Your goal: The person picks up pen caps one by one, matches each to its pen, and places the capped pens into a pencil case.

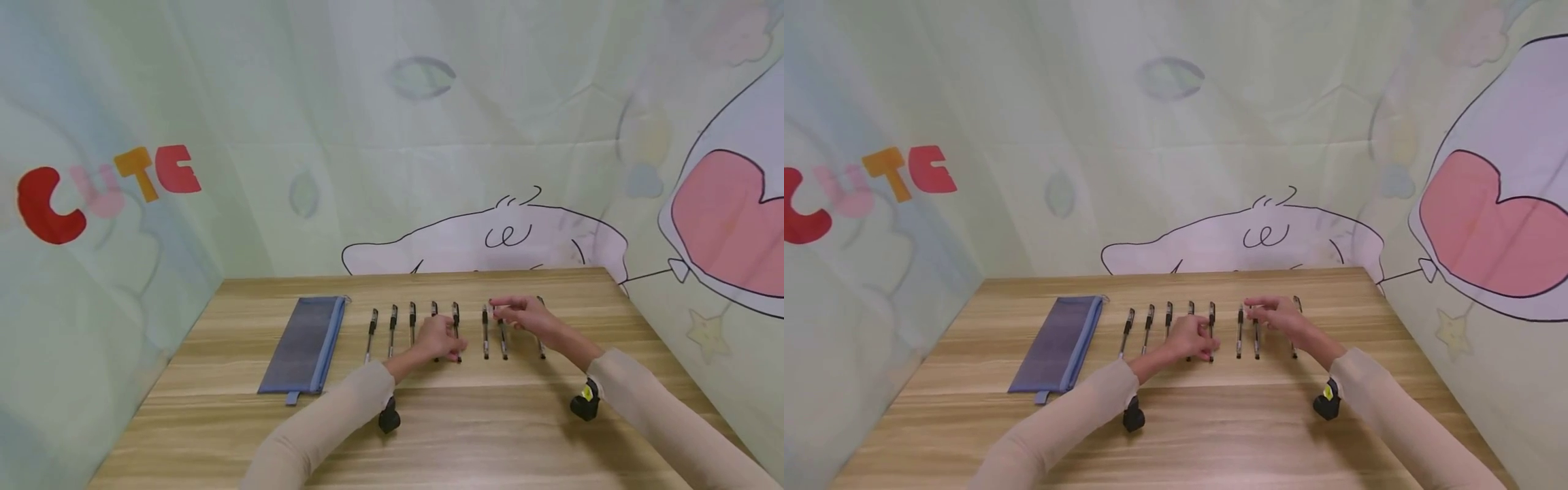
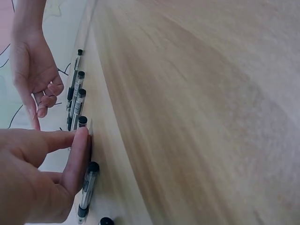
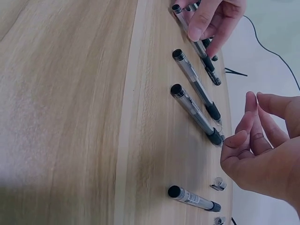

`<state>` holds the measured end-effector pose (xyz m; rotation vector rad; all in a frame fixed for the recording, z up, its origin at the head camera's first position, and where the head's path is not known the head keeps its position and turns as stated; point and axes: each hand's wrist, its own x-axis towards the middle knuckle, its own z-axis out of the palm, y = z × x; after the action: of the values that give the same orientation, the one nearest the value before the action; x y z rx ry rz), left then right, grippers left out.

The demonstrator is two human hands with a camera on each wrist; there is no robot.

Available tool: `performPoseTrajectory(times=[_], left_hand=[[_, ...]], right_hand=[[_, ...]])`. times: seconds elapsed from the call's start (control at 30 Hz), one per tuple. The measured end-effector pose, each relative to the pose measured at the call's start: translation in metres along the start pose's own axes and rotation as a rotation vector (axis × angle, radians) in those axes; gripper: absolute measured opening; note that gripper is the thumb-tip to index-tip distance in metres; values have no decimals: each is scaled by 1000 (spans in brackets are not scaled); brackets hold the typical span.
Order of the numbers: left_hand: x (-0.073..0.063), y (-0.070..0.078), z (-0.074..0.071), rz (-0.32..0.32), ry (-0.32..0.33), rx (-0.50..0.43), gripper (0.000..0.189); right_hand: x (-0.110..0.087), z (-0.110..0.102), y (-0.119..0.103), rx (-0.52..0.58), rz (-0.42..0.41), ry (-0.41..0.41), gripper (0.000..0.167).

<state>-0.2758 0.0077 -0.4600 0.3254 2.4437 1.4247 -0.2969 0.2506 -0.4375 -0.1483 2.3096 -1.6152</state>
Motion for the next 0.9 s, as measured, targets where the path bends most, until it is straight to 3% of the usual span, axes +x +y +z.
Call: performPoseTrajectory(times=[0.2,0.43,0.67,0.8,0.9], left_hand=[[5,-1,-3,39,22,48,53],[7,7,-4,110,95,121,52],[15,21,11,215,78,179,38],[20,23,24,206,98,200,41],[24,26,31,130,90,217,51]], right_hand=[[-3,-3,-1,-35,13,10,48],[-8,-5,-2,-23,22,10,49],[-8,-8,-1,-18,15,15,48],[-11,-10,1,-27,9,16,50],[-13,-13,2,-29,8,24,50]])
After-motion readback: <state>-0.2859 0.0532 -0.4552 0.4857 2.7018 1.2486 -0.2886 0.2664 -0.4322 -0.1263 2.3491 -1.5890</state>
